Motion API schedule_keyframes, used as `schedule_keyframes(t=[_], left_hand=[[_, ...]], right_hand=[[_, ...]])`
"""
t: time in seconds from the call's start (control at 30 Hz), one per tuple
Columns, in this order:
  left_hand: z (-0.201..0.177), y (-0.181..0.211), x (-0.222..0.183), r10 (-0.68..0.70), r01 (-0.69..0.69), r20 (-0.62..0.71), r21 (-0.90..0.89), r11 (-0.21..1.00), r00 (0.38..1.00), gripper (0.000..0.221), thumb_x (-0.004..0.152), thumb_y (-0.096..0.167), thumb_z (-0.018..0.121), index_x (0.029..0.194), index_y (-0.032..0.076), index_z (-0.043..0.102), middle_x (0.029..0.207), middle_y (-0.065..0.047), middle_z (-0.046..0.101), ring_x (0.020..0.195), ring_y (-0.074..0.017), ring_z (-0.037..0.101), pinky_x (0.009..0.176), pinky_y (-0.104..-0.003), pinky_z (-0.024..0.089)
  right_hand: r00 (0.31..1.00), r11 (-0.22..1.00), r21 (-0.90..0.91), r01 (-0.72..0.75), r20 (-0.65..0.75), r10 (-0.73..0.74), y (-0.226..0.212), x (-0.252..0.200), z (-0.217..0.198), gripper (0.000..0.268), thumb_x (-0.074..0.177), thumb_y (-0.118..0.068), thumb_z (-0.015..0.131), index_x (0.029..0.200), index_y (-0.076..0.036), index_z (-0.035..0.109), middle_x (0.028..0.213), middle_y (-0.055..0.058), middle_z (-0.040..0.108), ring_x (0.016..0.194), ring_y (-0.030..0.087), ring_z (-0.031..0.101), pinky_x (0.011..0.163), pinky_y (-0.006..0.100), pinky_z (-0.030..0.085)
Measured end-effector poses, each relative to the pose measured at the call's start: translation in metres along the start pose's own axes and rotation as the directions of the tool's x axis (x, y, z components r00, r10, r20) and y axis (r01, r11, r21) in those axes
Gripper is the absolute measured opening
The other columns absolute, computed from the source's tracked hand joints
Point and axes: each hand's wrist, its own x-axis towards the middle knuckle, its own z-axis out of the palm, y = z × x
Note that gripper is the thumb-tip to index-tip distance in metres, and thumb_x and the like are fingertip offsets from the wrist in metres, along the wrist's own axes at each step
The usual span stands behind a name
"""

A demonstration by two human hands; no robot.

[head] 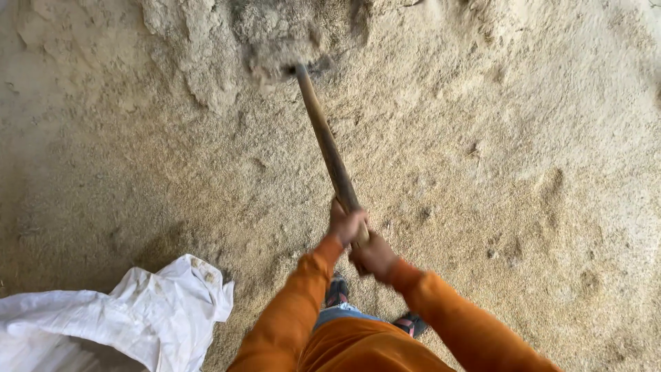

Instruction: Shoveling grain from a pile on the floor into a large white sack.

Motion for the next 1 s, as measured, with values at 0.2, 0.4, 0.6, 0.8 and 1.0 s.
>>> schedule_keyframes(t=[0.2, 0.4, 0.6, 0.8, 1.0], left_hand=[[0.002, -0.040, 0.020, -0.040, 0.061, -0.106, 0.203, 0.977, 0.994, 0.059, 0.076, -0.004, 0.070, 0.125, 0.004, 0.039, 0.094, -0.010, 0.064, 0.079, -0.0198, 0.069, 0.065, -0.035, 0.065], [-0.001, -0.058, 0.025, -0.453, 0.393, -0.005, 0.506, 0.767, 0.891, 0.046, 0.093, 0.037, 0.072, 0.119, 0.004, 0.053, 0.090, -0.011, 0.068, 0.072, -0.0202, 0.054, 0.059, -0.031, 0.047], [-0.020, -0.068, 0.093, -0.436, 0.425, 0.012, 0.201, 0.883, 0.900, 0.034, 0.090, 0.035, 0.072, 0.105, 0.007, 0.060, 0.091, -0.005, 0.069, 0.079, -0.0120, 0.063, 0.068, -0.029, 0.053], [-0.021, -0.174, 0.208, -0.302, 0.321, 0.126, -0.534, 0.782, 0.945, 0.021, 0.091, 0.026, 0.072, 0.097, 0.008, 0.061, 0.083, -0.007, 0.063, 0.075, -0.0212, 0.065, 0.071, -0.034, 0.055], [0.008, -0.164, 0.146, -0.512, 0.450, -0.073, -0.381, 0.807, 0.856, 0.019, 0.094, 0.016, 0.075, 0.093, 0.006, 0.059, 0.079, -0.007, 0.065, 0.072, -0.0212, 0.066, 0.069, -0.036, 0.058]], right_hand=[[0.990, 0.986, -0.132, -0.106, -0.108, 0.091, 0.084, 0.058, -0.017, 0.046, 0.079, -0.003, 0.074, 0.120, 0.004, 0.057, 0.074, 0.013, 0.066, 0.050, 0.020, 0.060, 0.041, 0.034, 0.053], [0.926, 0.917, -0.315, -0.245, -0.356, 0.125, 0.205, 0.030, -0.071, 0.071, 0.078, -0.012, 0.079, 0.143, -0.007, 0.049, 0.087, 0.017, 0.075, 0.065, 0.024, 0.070, 0.055, 0.038, 0.058], [0.807, 0.731, -0.510, -0.453, -0.583, 0.093, 0.210, -0.093, -0.065, 0.063, 0.079, -0.039, 0.077, 0.132, -0.011, 0.060, 0.107, 0.020, 0.075, 0.102, 0.037, 0.073, 0.090, 0.047, 0.058], [0.625, 0.520, -0.434, -0.736, -0.730, 0.276, 0.231, -0.122, -0.054, 0.051, 0.077, -0.047, 0.072, 0.122, -0.025, 0.065, 0.110, 0.014, 0.078, 0.112, 0.034, 0.074, 0.101, 0.048, 0.059], [0.555, 0.491, -0.422, -0.762, -0.816, 0.160, 0.262, -0.151, -0.076, 0.052, 0.076, -0.053, 0.075, 0.123, -0.033, 0.067, 0.105, 0.009, 0.079, 0.103, 0.032, 0.077, 0.093, 0.047, 0.063]])
